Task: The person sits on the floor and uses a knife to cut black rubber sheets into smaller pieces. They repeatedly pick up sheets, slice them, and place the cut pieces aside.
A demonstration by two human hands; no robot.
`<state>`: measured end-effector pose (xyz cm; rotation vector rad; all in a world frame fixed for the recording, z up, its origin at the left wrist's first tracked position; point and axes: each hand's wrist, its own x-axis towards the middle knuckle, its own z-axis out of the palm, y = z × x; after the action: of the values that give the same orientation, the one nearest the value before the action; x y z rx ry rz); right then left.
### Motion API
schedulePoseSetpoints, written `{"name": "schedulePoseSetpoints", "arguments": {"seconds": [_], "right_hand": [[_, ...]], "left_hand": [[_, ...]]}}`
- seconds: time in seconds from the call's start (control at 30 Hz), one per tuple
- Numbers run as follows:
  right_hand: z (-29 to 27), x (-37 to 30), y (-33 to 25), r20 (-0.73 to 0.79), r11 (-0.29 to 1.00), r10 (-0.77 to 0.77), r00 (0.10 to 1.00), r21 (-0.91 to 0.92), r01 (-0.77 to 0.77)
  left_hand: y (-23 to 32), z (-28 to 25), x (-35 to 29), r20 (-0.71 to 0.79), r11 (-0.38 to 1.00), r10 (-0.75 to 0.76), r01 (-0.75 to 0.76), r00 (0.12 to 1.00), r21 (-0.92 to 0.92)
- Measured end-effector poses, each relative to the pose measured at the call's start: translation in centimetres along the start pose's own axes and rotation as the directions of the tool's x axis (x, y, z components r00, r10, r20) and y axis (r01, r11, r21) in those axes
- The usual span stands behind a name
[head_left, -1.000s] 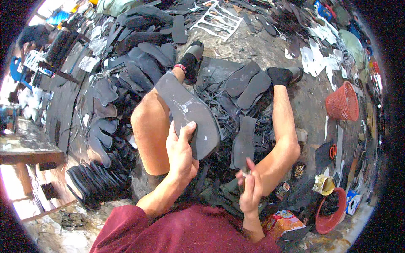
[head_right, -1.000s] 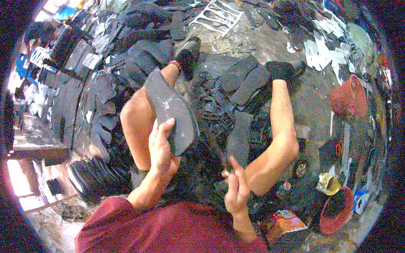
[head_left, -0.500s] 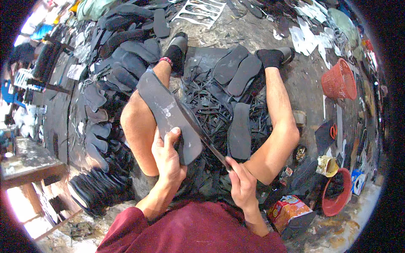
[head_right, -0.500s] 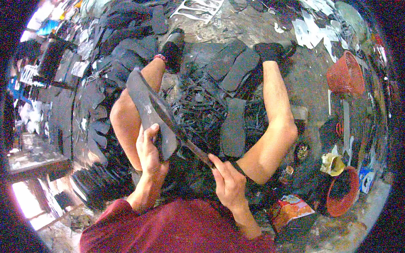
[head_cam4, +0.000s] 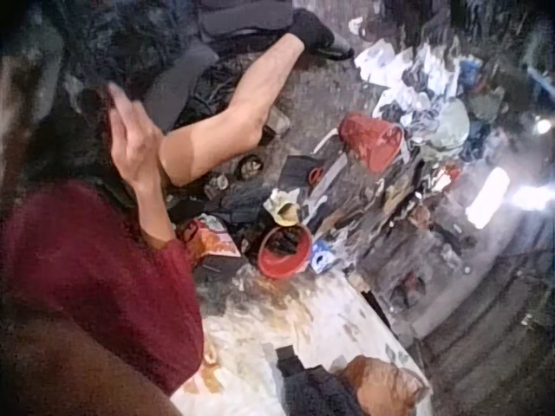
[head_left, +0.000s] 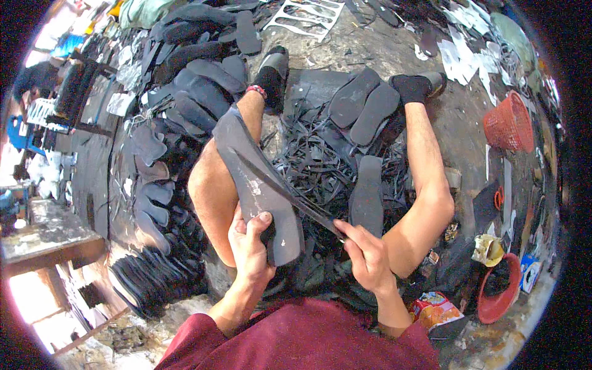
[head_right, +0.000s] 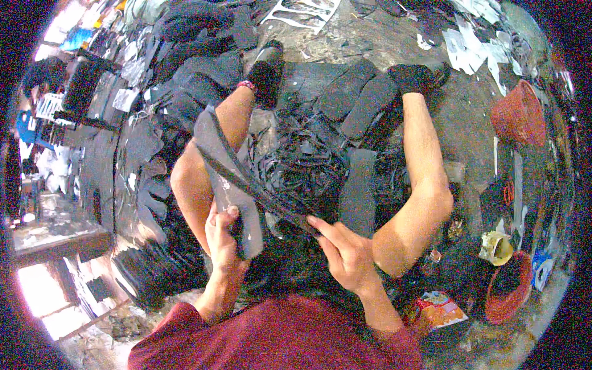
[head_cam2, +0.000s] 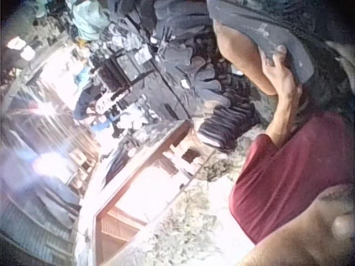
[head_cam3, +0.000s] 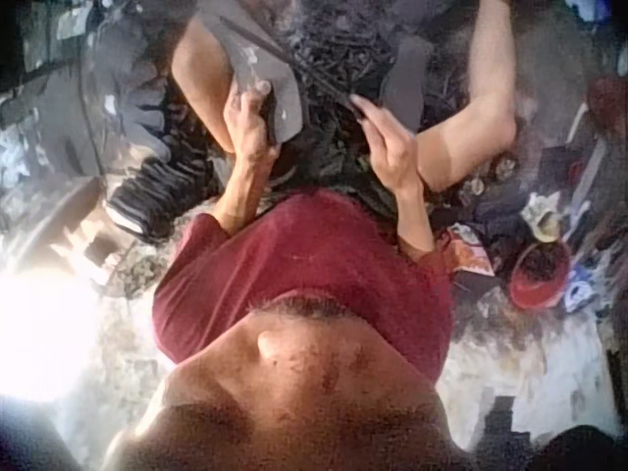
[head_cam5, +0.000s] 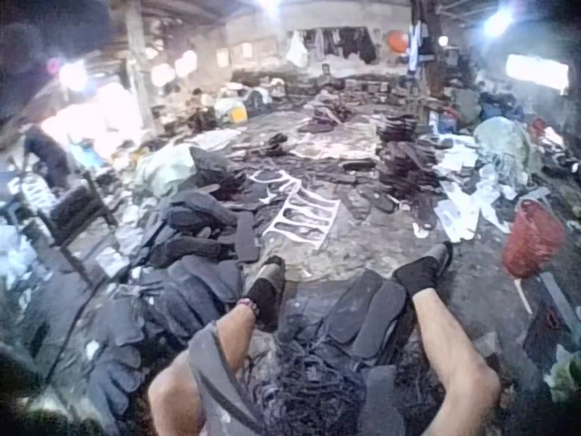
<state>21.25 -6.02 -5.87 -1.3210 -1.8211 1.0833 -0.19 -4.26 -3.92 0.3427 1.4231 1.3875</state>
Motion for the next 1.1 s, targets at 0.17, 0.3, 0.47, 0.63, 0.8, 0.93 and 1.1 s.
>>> {"name": "schedulePoseSetpoints", "arguments": {"seconds": [0.17,0.3,0.47,0.63,0.8,0.93,1.1], "right_hand": [[-0.1,-1.9,1.4,-0.014,0.999,0.045,0.999,0.007,-0.045],[1.3,2.8,1.2,-0.014,0.999,-0.030,0.999,-0.011,0.030],[6.4,10.1,0.7,-0.304,0.984,-0.152,0.941,0.043,0.173],[4.9,8.3,-1.8,-0.243,0.958,-0.212,0.947,0.139,0.250],[4.2,2.2,-1.9,-0.164,0.974,-0.225,0.961,-0.002,0.228],[4.8,-3.4,1.0,-0.167,0.982,-0.188,0.968,-0.026,0.186],[4.5,-9.8,2.9,-0.114,1.000,-0.002,0.993,0.017,0.004]], "left_hand": [[-0.1,-0.3,-0.1,0.013,1.000,-0.003,0.002,1.000,0.027],[-0.5,-0.3,-0.2,0.027,0.999,0.036,-0.036,0.999,0.032],[-1.8,0.1,-1.3,0.091,0.999,-0.008,0.003,0.996,0.053],[0.8,-2.2,-1.5,0.386,0.974,0.051,-0.132,0.921,0.186],[3.8,-0.7,-1.1,0.098,0.998,-0.055,0.058,0.994,-0.025],[4.3,-3.0,-1.6,0.140,0.931,-0.334,0.349,0.932,-0.106],[4.1,-3.7,-1.8,0.268,0.947,-0.301,0.321,0.915,-0.033]]}}
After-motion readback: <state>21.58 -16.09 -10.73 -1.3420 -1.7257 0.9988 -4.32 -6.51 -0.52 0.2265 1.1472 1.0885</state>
